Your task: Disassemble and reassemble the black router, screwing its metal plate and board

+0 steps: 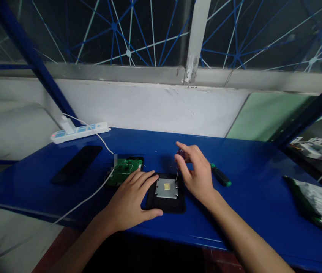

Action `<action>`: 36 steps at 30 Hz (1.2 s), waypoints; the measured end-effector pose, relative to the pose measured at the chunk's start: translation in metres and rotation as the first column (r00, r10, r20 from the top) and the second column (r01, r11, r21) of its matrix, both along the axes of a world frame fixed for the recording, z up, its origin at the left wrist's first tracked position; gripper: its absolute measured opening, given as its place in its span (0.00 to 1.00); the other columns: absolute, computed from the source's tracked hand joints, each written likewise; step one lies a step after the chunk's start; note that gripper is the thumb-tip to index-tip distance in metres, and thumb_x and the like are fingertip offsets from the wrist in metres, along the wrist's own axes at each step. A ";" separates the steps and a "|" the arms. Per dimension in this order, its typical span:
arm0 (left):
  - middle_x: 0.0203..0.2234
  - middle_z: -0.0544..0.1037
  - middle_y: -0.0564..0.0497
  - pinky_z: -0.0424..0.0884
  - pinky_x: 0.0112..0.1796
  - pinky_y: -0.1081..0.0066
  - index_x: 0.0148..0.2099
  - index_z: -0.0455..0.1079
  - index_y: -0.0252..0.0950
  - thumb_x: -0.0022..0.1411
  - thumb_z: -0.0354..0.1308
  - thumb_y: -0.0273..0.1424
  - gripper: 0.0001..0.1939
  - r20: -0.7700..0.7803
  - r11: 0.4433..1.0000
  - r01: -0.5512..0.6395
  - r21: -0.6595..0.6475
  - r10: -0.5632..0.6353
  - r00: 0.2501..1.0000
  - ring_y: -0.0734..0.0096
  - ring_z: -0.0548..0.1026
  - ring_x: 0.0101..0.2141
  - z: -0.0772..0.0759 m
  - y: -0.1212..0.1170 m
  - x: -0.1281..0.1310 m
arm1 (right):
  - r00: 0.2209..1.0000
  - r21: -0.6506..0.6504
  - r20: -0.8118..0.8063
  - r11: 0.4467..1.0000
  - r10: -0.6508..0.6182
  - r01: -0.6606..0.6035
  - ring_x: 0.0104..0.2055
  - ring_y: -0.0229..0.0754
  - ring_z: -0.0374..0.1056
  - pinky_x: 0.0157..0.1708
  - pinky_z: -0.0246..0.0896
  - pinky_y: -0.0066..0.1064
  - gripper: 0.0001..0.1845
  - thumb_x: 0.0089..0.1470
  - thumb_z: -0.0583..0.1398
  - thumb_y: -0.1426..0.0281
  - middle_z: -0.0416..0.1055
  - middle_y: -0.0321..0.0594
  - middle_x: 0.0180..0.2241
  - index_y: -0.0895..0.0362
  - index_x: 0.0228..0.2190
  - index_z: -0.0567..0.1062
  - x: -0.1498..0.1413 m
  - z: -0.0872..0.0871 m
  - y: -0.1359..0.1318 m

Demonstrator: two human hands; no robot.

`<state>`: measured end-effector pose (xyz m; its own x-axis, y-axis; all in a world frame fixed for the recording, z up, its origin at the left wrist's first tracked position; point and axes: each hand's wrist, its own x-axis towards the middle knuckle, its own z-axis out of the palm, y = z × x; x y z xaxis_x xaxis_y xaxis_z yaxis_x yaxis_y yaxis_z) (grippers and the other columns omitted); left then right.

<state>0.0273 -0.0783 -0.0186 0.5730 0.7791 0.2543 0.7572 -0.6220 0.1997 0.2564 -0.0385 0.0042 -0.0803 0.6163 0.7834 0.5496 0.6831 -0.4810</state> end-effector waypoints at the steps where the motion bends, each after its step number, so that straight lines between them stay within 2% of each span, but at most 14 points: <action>1: 0.61 0.70 0.38 0.58 0.64 0.44 0.64 0.63 0.35 0.54 0.65 0.58 0.45 -0.002 1.000 0.002 -0.001 -0.002 1.000 0.42 0.67 0.61 0.000 0.000 0.000 | 1.000 0.030 0.013 0.999 -0.015 0.015 0.33 0.38 0.70 0.33 0.71 0.36 0.19 0.63 0.61 0.72 0.69 0.37 0.36 0.49 0.55 0.72 0.000 0.001 0.000; 3: 0.61 0.70 0.38 0.57 0.64 0.44 0.64 0.63 0.35 0.54 0.65 0.58 0.45 -0.006 1.000 0.002 0.002 -0.002 1.000 0.42 0.67 0.61 0.001 0.000 0.000 | 0.999 0.068 0.036 0.997 -0.030 0.028 0.32 0.38 0.66 0.31 0.69 0.35 0.16 0.61 0.63 0.71 0.66 0.36 0.33 0.50 0.51 0.74 0.001 0.002 0.001; 5: 0.61 0.70 0.38 0.57 0.64 0.44 0.64 0.63 0.35 0.54 0.66 0.58 0.44 -0.007 1.000 -0.002 0.004 0.002 1.000 0.42 0.67 0.61 0.001 0.000 0.001 | 0.999 0.060 0.045 0.998 -0.025 0.022 0.33 0.39 0.66 0.31 0.69 0.35 0.15 0.62 0.62 0.70 0.65 0.37 0.34 0.50 0.50 0.74 0.002 0.003 0.000; 10: 0.62 0.70 0.38 0.57 0.64 0.45 0.64 0.62 0.36 0.54 0.65 0.58 0.45 -0.006 1.000 -0.003 0.002 0.003 1.000 0.43 0.66 0.62 0.000 0.000 0.000 | 0.998 -0.026 0.035 0.999 0.045 -0.044 0.38 0.40 0.73 0.40 0.71 0.42 0.21 0.69 0.50 0.71 0.69 0.43 0.45 0.49 0.59 0.69 0.002 0.001 -0.002; 17: 0.62 0.69 0.38 0.57 0.64 0.45 0.64 0.63 0.35 0.55 0.64 0.58 0.45 -0.008 1.000 -0.004 -0.011 0.004 1.000 0.42 0.65 0.62 0.000 0.001 0.000 | 0.997 -0.139 -0.035 0.988 0.063 -0.067 0.37 0.39 0.77 0.39 0.75 0.40 0.27 0.70 0.48 0.71 0.72 0.43 0.54 0.44 0.67 0.58 0.002 -0.004 0.000; 21: 0.62 0.69 0.38 0.57 0.64 0.45 0.64 0.63 0.35 0.56 0.63 0.59 0.44 -0.003 1.000 -0.009 -0.012 0.009 1.000 0.43 0.65 0.62 0.000 0.000 0.000 | 0.999 -0.127 -0.042 0.992 0.010 -0.015 0.33 0.38 0.76 0.33 0.74 0.35 0.23 0.67 0.55 0.69 0.74 0.41 0.46 0.47 0.62 0.65 0.001 -0.003 0.001; 24: 0.62 0.69 0.39 0.57 0.63 0.44 0.64 0.63 0.36 0.56 0.62 0.59 0.43 0.010 1.000 -0.003 -0.006 0.003 1.000 0.42 0.66 0.62 0.000 -0.001 0.000 | 1.000 -0.036 0.006 0.999 -0.030 0.030 0.31 0.38 0.70 0.32 0.72 0.36 0.19 0.63 0.61 0.68 0.69 0.37 0.36 0.50 0.55 0.72 0.001 0.000 0.001; 27: 0.62 0.69 0.38 0.58 0.63 0.43 0.64 0.63 0.36 0.56 0.63 0.59 0.43 0.020 1.000 0.001 -0.005 -0.001 1.000 0.42 0.66 0.62 -0.001 0.000 0.000 | 0.998 0.021 0.054 0.999 -0.045 0.044 0.32 0.39 0.67 0.33 0.70 0.37 0.16 0.63 0.62 0.67 0.66 0.37 0.34 0.50 0.52 0.74 0.002 0.003 0.000; 29: 0.62 0.69 0.38 0.58 0.63 0.43 0.64 0.63 0.36 0.56 0.63 0.59 0.43 0.024 1.000 0.003 -0.007 -0.002 1.000 0.42 0.66 0.62 -0.001 0.000 0.000 | 0.998 0.002 0.057 1.000 -0.029 0.028 0.34 0.40 0.70 0.36 0.70 0.39 0.16 0.66 0.57 0.68 0.68 0.39 0.37 0.50 0.54 0.73 0.003 0.003 -0.001; 32: 0.62 0.69 0.38 0.58 0.63 0.42 0.64 0.63 0.36 0.56 0.62 0.59 0.44 0.020 1.000 0.001 -0.012 -0.001 1.000 0.41 0.66 0.62 0.000 0.000 0.000 | 0.999 -0.065 0.002 0.997 0.044 -0.044 0.36 0.40 0.74 0.38 0.72 0.40 0.22 0.69 0.49 0.71 0.71 0.43 0.46 0.48 0.60 0.68 0.003 0.001 -0.001; 36: 0.62 0.69 0.38 0.57 0.64 0.44 0.64 0.63 0.35 0.55 0.64 0.58 0.44 -0.005 1.000 -0.009 -0.023 0.009 1.000 0.41 0.65 0.62 0.002 -0.001 0.001 | 0.998 -0.107 -0.026 0.992 0.059 -0.062 0.37 0.40 0.77 0.37 0.73 0.39 0.26 0.69 0.49 0.72 0.73 0.42 0.50 0.45 0.64 0.62 0.003 -0.002 0.001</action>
